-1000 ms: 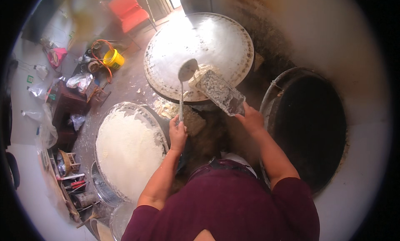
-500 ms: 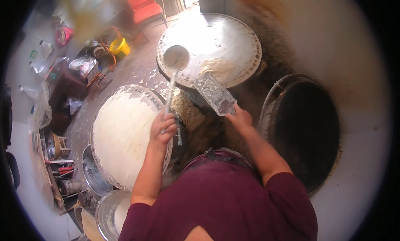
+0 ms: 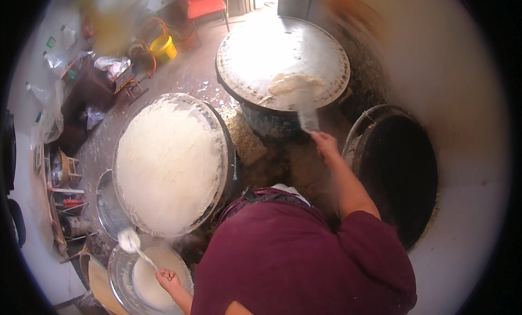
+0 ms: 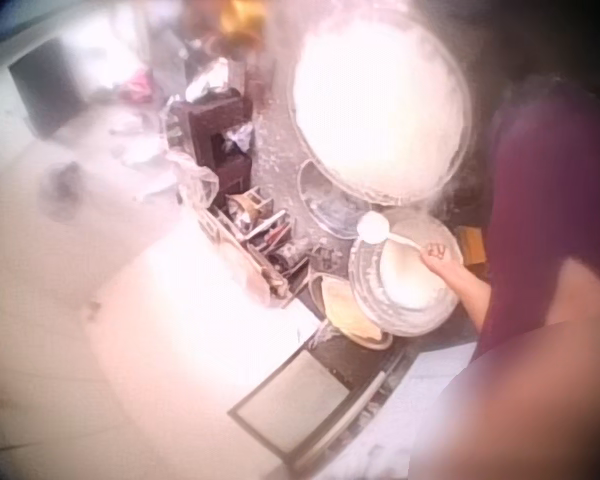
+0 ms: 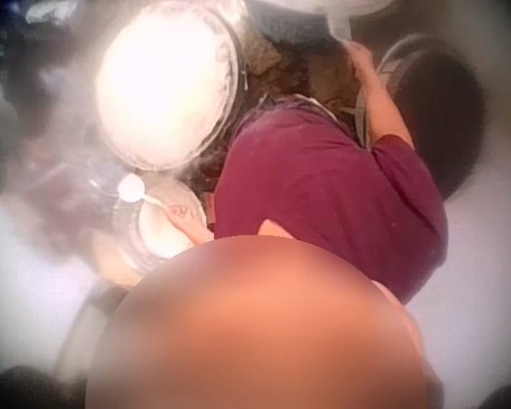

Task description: The person scoops batter from a large bowl and spreads it in a thin layer on a hot circular griddle using a flat metal tool. After cooking, they lift the crepe with a yellow plastic scraper and place it onto a tray. The process is repeated for a second crepe.

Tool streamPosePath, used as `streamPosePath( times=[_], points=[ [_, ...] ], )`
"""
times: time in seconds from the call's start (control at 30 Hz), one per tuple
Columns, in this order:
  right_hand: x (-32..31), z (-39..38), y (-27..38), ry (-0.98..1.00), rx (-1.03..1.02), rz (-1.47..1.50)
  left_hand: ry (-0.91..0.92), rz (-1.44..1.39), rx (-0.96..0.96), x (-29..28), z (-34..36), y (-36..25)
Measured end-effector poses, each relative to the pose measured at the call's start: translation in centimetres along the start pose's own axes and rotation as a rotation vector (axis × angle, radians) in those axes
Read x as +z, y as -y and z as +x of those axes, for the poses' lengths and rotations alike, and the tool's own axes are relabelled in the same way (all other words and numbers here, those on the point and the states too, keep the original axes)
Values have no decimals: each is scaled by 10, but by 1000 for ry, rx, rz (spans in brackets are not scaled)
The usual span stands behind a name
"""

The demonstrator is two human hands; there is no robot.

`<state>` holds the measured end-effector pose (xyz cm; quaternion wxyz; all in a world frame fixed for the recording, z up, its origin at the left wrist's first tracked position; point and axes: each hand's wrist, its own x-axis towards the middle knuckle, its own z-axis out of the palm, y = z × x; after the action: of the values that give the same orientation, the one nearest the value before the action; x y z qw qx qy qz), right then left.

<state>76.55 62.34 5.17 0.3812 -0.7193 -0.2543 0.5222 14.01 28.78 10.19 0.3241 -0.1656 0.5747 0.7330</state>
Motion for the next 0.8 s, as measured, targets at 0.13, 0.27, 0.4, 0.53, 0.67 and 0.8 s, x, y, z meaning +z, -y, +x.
streamPosePath(
  times=[0.13,0.27,0.4,0.53,0.67,0.8],
  points=[
    [36,-19,27,-230,-460,-981,-371,351,62,-93,48,23],
    [13,-16,45,-422,-379,-1103,-478,436,-222,-155,107,63],
    [-34,15,35,-576,-384,-960,-498,646,-184,-168,131,100],
    [-31,43,12,-287,-16,43,-454,612,-250,-168,128,123],
    [19,26,-6,-63,-96,10,-563,572,-356,-164,124,140],
    [40,3,22,-237,-585,-948,-551,698,-241,-146,104,153]
  ],
)
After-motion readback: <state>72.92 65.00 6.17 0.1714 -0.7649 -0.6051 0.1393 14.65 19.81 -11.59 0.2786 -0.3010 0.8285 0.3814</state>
